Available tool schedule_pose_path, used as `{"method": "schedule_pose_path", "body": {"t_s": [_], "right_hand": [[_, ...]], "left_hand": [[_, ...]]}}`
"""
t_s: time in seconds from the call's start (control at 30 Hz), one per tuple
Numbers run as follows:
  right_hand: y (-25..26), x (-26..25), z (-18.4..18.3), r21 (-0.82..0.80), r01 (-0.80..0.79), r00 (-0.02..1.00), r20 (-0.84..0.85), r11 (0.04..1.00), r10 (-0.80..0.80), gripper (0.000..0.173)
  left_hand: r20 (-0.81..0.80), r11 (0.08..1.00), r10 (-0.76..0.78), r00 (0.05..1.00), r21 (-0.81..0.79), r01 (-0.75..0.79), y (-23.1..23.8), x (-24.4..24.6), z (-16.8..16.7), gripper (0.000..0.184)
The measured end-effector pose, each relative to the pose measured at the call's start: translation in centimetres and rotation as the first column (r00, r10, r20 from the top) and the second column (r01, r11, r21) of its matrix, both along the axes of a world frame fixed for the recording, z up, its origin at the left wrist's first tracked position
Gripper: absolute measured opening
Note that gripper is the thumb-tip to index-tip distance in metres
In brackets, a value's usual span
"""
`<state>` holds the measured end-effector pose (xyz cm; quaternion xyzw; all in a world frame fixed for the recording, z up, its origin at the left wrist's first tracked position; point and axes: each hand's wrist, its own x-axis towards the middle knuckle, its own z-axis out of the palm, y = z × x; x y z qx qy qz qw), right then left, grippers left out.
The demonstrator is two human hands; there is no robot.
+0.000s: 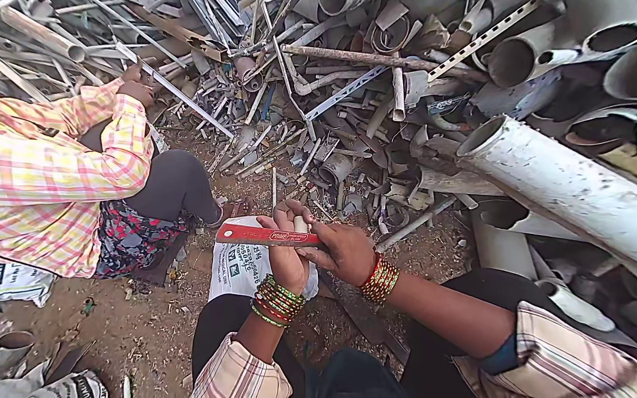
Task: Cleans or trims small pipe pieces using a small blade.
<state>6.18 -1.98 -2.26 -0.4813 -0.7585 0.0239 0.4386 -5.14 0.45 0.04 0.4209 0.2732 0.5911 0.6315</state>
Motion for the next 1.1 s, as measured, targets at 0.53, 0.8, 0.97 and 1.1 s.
{"method": "schedule_pose_path", "body": {"t_s": [0.53, 0.8, 0.97, 1.1], "right_hand": [[0.3, 0.0, 0.0, 0.007, -0.049, 0.998, -0.040, 0.999, 0.049, 0.058], [0.5, 0.2, 0.1, -0.137, -0.098, 0.961, -0.269, 0.986, 0.058, 0.054], [1.3, 1.6, -0.1, -0.360, -0.201, 0.903, -0.429, 0.911, 0.030, 0.058], [1.1, 1.7, 0.1, -0.399, -0.141, 0.956, -0.291, 0.906, 0.020, 0.050]], "left_hand": [[0.019, 1.000, -0.009, 1.000, -0.013, 0.010, 0.3, -0.3, -0.2, 0.065], [0.043, 0.973, 0.180, 0.983, -0.156, -0.171, 0.4, 0.0, 1.2, 0.062], [0.037, 0.962, 0.157, 0.987, -0.233, -0.144, 0.9, -0.4, 0.8, 0.069], [0.044, 0.919, 0.208, 0.977, -0.352, -0.180, 0.6, 0.1, 1.6, 0.065]]}}
